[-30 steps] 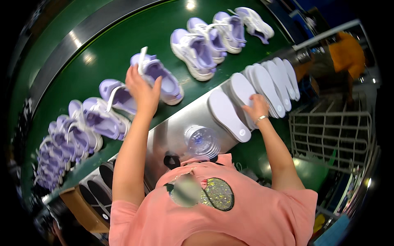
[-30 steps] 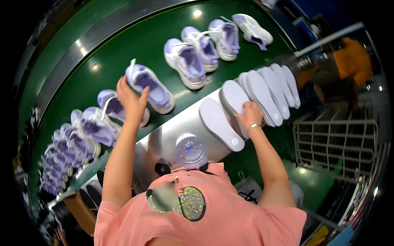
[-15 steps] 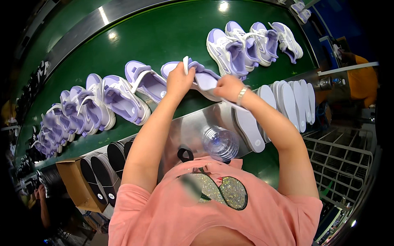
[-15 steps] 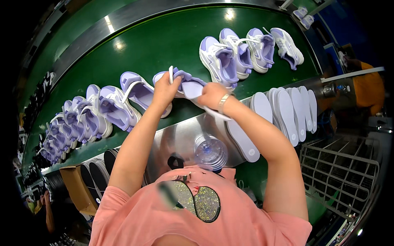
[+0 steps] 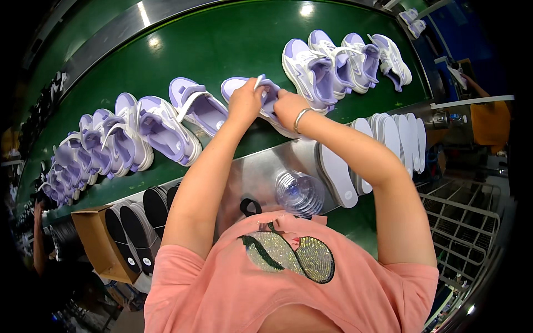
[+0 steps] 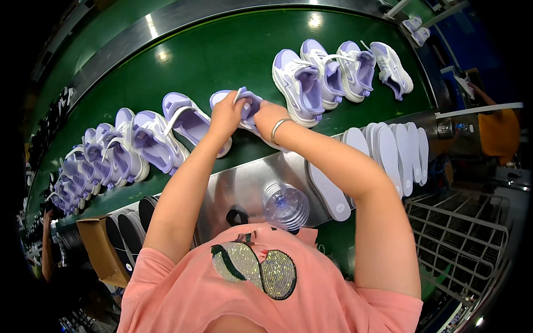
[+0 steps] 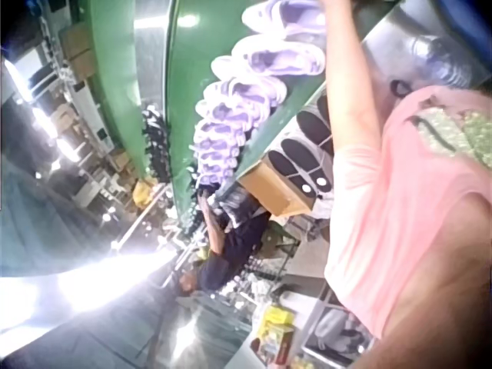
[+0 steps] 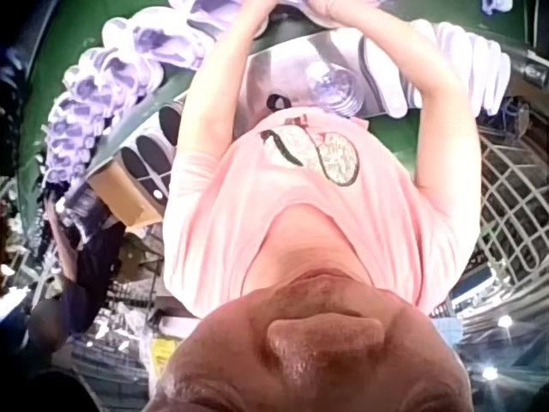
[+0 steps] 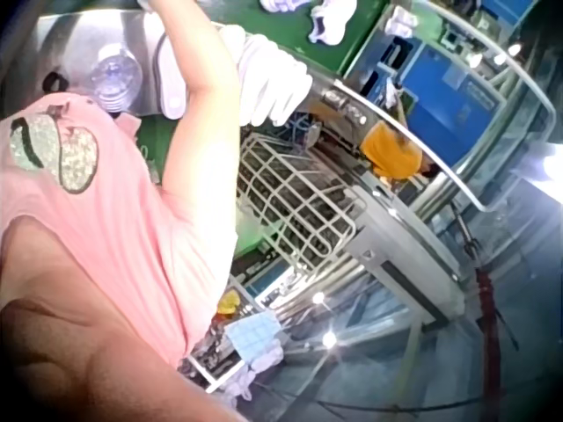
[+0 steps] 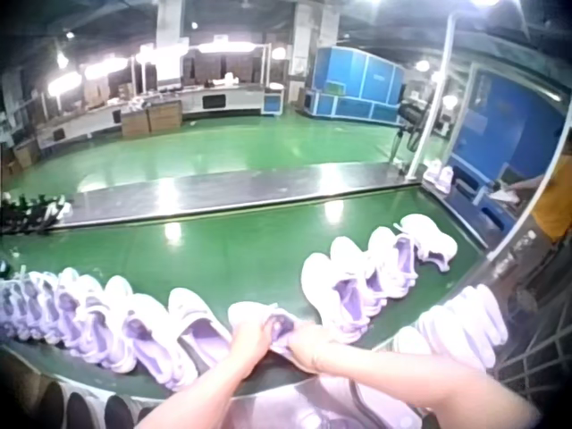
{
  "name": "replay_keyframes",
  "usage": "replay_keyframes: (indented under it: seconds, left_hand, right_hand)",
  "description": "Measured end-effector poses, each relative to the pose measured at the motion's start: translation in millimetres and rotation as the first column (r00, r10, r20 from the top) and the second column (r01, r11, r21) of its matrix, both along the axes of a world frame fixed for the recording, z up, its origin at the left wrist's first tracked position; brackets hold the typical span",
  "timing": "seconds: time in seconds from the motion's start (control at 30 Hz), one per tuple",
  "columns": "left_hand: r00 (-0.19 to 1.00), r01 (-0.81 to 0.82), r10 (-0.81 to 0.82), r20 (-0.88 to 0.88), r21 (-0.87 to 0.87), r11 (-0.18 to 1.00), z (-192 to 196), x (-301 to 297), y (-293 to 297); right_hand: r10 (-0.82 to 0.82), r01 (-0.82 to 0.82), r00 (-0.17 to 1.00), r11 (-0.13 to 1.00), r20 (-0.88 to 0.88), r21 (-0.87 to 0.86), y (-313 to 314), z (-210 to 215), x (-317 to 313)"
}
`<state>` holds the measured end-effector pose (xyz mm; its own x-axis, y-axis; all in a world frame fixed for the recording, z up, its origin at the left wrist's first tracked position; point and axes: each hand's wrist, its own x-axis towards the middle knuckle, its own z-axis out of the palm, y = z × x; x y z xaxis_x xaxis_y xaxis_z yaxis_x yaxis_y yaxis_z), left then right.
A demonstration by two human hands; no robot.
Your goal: The person places insoles into multiple shoes on a conveyor belt, gathers a stack of insoles from a shelf, and continues placing them into shoes.
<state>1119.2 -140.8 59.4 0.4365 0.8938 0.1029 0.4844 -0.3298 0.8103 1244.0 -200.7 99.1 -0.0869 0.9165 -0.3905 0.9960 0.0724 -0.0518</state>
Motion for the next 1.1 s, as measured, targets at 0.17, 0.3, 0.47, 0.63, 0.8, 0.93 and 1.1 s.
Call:
replay_keyframes:
  seconds: [0.17, 0.3, 0.47, 0.63, 0.8, 0.93, 1.1]
  left_hand:
    - [0.985, -0.152, 0.151, -0.082, -0.010, 0.988, -1.3, 6.7, -0.8]
    - [0.980, -0.179, 0.178, -0.094, -0.003, 0.984, -8.9, 5.3, -0.8]
    - [0.981, -0.174, 0.170, -0.098, -0.025, 0.985, -5.6, 6.3, -3.7]
    - [0.987, -0.156, 0.157, 0.038, -0.034, 0.987, -8.7, 4.0, -7.1]
    - [0.986, -0.157, 0.159, 0.053, -0.049, 0.986, -12.2, 3.6, -4.0]
    - [0.986, -0.167, 0.168, 0.024, -0.038, 0.985, -12.5, 3.8, -2.2]
    - [0.985, -0.169, 0.170, -0.009, 0.027, 0.985, -13.2, 6.1, -1.9]
  right_hand:
    - [0.063, -0.075, 0.993, 0.990, 0.095, 0.123, -23.9, 12.1, 11.6]
    - [-0.023, 0.064, 0.979, 0.978, 0.202, -0.200, -32.7, 61.2, 14.3]
    - [0.296, -0.298, 0.947, 0.955, 0.125, -0.009, -20.6, 29.0, 10.7]
    - [0.206, -0.200, 0.976, 0.975, 0.066, -0.096, 8.1, -22.3, 5.5]
    - [0.280, -0.217, 0.955, 0.884, 0.098, -0.415, 28.8, -32.2, 3.0]
    - [0.308, -0.209, 0.938, 0.870, 0.162, -0.446, 33.2, -40.1, -4.3]
    - [0.270, -0.187, 0.947, 0.903, 0.172, -0.388, 28.0, -30.6, -1.2]
